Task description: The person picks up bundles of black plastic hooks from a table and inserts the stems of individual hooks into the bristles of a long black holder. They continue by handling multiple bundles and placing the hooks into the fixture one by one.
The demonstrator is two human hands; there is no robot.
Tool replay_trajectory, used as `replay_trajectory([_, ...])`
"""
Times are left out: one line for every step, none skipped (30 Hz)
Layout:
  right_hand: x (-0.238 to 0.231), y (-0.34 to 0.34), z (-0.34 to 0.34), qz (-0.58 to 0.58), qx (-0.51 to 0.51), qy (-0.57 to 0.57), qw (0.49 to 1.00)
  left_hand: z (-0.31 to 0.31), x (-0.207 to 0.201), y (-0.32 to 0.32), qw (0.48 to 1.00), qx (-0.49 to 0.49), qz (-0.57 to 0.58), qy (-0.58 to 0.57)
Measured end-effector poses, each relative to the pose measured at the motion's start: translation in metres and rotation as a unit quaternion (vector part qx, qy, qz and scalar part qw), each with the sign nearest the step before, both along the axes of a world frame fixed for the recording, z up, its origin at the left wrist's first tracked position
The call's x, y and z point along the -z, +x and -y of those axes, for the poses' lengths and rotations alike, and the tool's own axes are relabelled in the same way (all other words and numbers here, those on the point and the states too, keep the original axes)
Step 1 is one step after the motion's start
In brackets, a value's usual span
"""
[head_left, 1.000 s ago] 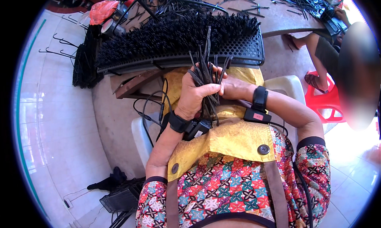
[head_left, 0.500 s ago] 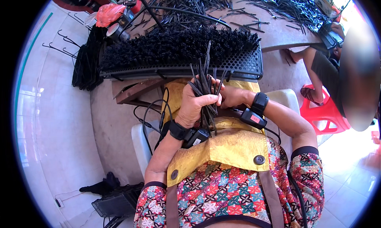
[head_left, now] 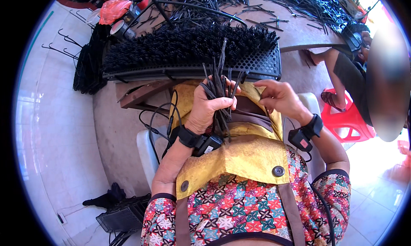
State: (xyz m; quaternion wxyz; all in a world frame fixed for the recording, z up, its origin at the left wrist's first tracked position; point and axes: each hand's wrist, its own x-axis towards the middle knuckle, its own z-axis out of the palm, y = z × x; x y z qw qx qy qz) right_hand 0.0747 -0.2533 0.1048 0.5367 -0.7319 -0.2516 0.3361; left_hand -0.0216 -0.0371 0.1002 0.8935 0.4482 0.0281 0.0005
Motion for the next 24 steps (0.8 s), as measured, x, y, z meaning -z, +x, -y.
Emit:
replay_trajectory([-0.003,0.0,0.006,-0.001,0.027,0.022,0.999,0.001,0.001,0.001,1.0,-0.003,-0.001,0.003])
replay_trajectory([-0.005,0.0,0.011,-0.003,0.042,0.038,0.998,0.001,0.002,0.001,1.0,-0.006,-0.002,0.006])
replay_trajectory([-0.007,0.0,0.014,-0.005,0.056,0.054,0.997,0.002,0.002,0.001,1.0,-0.01,-0.002,0.01])
replay_trajectory([-0.008,0.001,0.017,-0.006,0.07,0.072,0.995,0.002,0.002,0.002,1.0,-0.008,-0.004,0.01])
replay_trajectory([-0.008,0.002,0.019,-0.001,0.078,0.08,0.994,0.003,0.002,0.002,1.0,-0.007,-0.005,0.009])
replay_trajectory([-0.009,0.003,0.02,0.005,0.091,0.084,0.992,0.004,0.002,0.002,1.0,-0.006,-0.006,0.009])
replay_trajectory([-0.011,0.003,0.02,0.011,0.103,0.088,0.991,0.004,0.0,0.002,1.0,-0.006,-0.009,0.016])
replay_trajectory([-0.013,0.004,0.02,0.017,0.115,0.092,0.989,0.005,-0.001,0.002,1.0,-0.002,-0.01,0.019])
replay_trajectory([-0.015,0.007,0.02,0.031,0.133,0.106,0.985,0.006,-0.002,0.001,1.0,0.001,-0.011,0.021])
replay_trajectory([-0.017,0.01,0.02,0.044,0.15,0.119,0.98,0.007,-0.003,0.001,1.0,0.003,-0.012,0.023])
replay_trajectory([-0.02,0.015,0.02,0.058,0.167,0.133,0.975,0.007,-0.003,0.001,1.0,0.006,-0.014,0.026])
replay_trajectory([-0.024,0.02,0.018,0.084,0.205,0.156,0.963,0.005,-0.002,0.001,0.999,0.01,-0.016,0.029])
replay_trajectory([-0.028,0.027,0.014,0.111,0.242,0.178,0.947,0.004,0.0,0.001,0.999,0.014,-0.017,0.031])
replay_trajectory([-0.032,0.035,0.011,0.137,0.279,0.199,0.929,0.005,0.001,0.001,0.999,0.015,-0.018,0.032])
replay_trajectory([-0.035,0.044,0.009,0.179,0.291,0.207,0.917,0.005,0.001,0.001,0.999,0.016,-0.018,0.034])
replay_trajectory([-0.034,0.052,0.007,0.196,0.3,0.233,0.904,0.005,0.0,0.002,0.999,0.018,-0.019,0.036])
replay_trajectory([-0.031,0.06,0.001,0.212,0.307,0.258,0.891,0.006,0.0,0.002,0.999,0.018,-0.019,0.034])
replay_trajectory([-0.029,0.067,-0.004,0.228,0.314,0.283,0.877,0.007,-0.001,0.002,0.999,0.018,-0.019,0.032])
replay_trajectory([-0.025,0.074,-0.008,0.248,0.319,0.278,0.872,0.007,-0.002,0.002,0.999,0.016,-0.02,0.031])
replay_trajectory([-0.023,0.077,-0.013,0.256,0.321,0.275,0.869,0.007,-0.002,0.002,0.999,0.018,-0.023,0.033])
replay_trajectory([-0.021,0.079,-0.019,0.265,0.323,0.271,0.867,0.007,-0.003,0.002,0.999,0.019,-0.027,0.036])
replay_trajectory([-0.018,0.082,-0.023,0.273,0.324,0.268,0.865,0.007,-0.003,0.002,0.999,0.02,-0.031,0.039])
replay_trajectory([-0.012,0.086,-0.027,0.265,0.32,0.273,0.868,0.007,-0.003,0.002,0.999,0.021,-0.028,0.038])
replay_trajectory([-0.009,0.089,-0.029,0.284,0.316,0.259,0.867,0.007,-0.003,0.003,0.999,0.023,-0.026,0.037])
